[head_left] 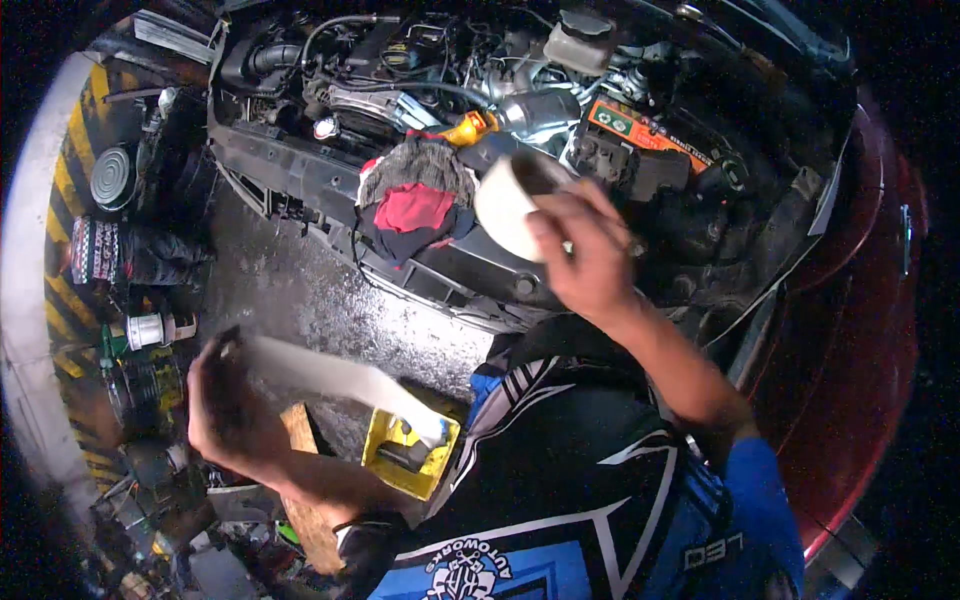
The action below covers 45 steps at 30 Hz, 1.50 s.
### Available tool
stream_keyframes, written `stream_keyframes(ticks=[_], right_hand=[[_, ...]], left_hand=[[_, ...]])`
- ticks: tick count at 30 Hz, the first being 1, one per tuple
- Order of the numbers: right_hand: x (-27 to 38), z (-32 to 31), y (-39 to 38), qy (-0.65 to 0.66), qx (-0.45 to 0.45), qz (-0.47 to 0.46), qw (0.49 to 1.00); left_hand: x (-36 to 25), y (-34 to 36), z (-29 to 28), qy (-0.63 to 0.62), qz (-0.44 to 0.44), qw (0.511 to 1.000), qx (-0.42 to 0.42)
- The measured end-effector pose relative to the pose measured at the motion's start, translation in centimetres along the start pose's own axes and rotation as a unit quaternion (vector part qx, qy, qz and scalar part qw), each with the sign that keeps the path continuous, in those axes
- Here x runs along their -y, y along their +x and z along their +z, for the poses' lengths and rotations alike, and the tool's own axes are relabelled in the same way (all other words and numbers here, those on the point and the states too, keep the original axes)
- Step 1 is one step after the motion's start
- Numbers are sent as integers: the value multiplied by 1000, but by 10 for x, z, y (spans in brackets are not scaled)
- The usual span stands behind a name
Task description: The person applies adhesive tape to components within the engine bay and secures wires or hoses by hand.
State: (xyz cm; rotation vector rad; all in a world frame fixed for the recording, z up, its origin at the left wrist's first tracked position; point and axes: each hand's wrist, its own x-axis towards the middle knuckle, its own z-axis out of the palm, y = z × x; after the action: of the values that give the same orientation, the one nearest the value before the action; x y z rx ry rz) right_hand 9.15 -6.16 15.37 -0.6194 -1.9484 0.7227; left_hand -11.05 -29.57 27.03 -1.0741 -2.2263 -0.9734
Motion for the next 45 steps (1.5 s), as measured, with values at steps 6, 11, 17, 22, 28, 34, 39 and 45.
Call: stream_keyframes(ticks=[6, 11, 17, 22, 28, 34, 39, 45], right_hand=[[-40, 63, 10, -168, 161, -183, 955], [23, 35, -17, 108, 116, -53, 986], [21, 27, -32, 213, 171, 30, 962], [3, -26, -66, 266, 220, 191, 919], [-24, -113, -108, 258, 252, 340, 869], [-42, -137, -95, 169, 188, 403, 880], [-100, -96, -34, 7, 187, 301, 935], [-143, -49, -25, -22, 348, 333, 876]], left_hand=[[-19, 12, 20, 9, 44, 994, 99], [-50, 4, 29, 13, 139, 978, 153], [-91, -5, 43, -12, 164, 977, 136], [-108, -14, 71, -50, 156, 981, 105], [-130, -58, 101, -138, 39, 922, 359], [-160, -69, 153, -143, -87, 916, 365], [-155, -48, 223, -132, 73, 959, 239], [-149, -39, 241, -91, 105, 946, 292]])
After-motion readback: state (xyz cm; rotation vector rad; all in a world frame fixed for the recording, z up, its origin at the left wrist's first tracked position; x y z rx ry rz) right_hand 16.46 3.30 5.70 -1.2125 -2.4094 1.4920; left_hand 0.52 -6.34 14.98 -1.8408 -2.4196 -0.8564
